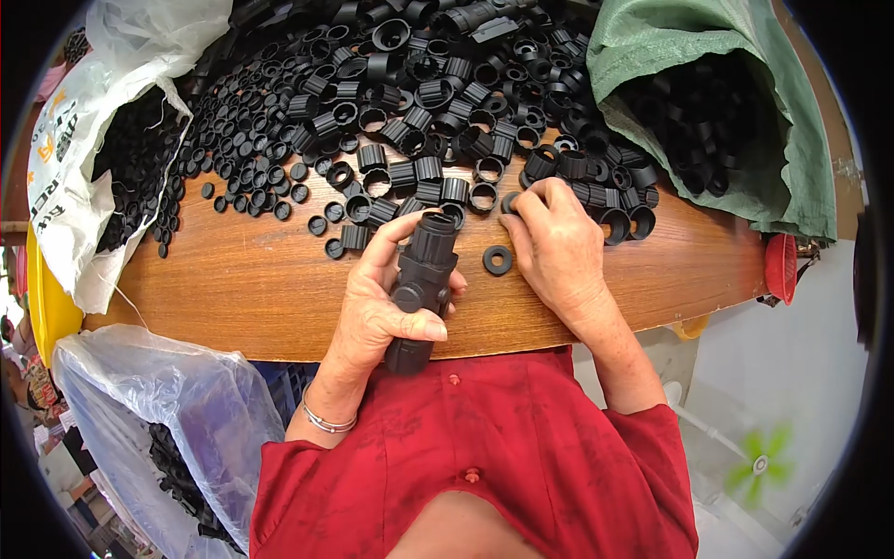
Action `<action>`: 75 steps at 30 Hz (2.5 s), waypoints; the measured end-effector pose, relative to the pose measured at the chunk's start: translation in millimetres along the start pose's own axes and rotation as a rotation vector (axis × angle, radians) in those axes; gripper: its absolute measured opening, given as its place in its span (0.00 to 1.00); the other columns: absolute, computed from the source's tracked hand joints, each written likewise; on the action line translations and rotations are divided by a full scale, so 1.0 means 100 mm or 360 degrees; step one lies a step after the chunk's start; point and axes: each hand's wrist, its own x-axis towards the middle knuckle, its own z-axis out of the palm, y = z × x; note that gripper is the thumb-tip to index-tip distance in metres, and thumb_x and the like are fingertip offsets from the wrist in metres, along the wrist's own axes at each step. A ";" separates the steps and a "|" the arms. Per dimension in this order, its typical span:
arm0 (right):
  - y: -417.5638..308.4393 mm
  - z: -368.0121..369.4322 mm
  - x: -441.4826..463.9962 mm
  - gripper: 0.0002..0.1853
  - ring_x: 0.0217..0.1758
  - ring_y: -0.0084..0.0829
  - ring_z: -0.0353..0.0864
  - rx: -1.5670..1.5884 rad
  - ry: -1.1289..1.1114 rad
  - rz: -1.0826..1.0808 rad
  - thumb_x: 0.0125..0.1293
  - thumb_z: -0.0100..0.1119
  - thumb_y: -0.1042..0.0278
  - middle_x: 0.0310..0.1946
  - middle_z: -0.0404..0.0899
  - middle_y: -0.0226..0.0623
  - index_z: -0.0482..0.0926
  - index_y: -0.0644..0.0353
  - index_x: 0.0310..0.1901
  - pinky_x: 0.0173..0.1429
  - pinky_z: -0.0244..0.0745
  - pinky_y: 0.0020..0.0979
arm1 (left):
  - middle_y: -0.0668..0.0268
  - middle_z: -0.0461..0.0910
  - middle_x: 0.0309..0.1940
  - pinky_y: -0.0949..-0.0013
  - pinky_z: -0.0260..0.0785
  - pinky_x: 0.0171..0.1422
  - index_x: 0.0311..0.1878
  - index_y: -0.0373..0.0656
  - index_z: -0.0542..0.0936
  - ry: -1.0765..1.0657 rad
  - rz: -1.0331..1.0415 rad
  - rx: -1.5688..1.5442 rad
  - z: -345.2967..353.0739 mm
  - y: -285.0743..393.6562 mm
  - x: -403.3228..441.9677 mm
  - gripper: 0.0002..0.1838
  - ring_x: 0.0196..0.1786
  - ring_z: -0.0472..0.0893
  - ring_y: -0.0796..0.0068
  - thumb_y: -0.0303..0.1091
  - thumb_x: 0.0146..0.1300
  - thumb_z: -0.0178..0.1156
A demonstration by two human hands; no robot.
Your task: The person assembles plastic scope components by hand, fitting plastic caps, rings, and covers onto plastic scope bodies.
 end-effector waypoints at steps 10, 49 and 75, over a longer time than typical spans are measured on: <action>-0.03 -0.24 -0.04 0.12 0.45 0.17 0.77 0.1364 -0.0365 0.0614 0.62 0.68 0.74 0.44 0.77 0.30 0.79 0.63 0.46 0.45 0.76 0.24 | 0.65 0.81 0.52 0.71 0.75 0.55 0.74 0.49 0.65 -0.0224 -0.0020 0.0250 -0.05 -0.02 0.00 0.59 0.50 0.81 0.75 0.25 0.33 0.85; -0.02 -0.59 -0.47 0.16 0.30 0.26 0.84 0.2639 -0.1648 0.0794 0.77 0.52 0.59 0.32 0.80 0.37 0.77 0.60 0.57 0.38 0.85 0.30 | 0.57 0.77 0.27 0.55 0.71 0.39 0.35 0.40 0.76 -0.0917 0.0457 0.1647 0.29 -0.04 0.07 0.18 0.33 0.78 0.50 0.23 0.37 0.69; -0.42 -0.17 -0.48 0.31 0.49 0.43 0.80 0.1057 0.0130 -0.0153 0.49 0.77 0.66 0.49 0.80 0.47 0.78 0.66 0.55 0.52 0.78 0.38 | 0.54 0.79 0.44 0.64 0.83 0.47 0.69 0.37 0.64 -0.0391 -0.0259 -0.0742 0.07 -0.21 0.14 0.46 0.44 0.85 0.62 0.52 0.55 0.75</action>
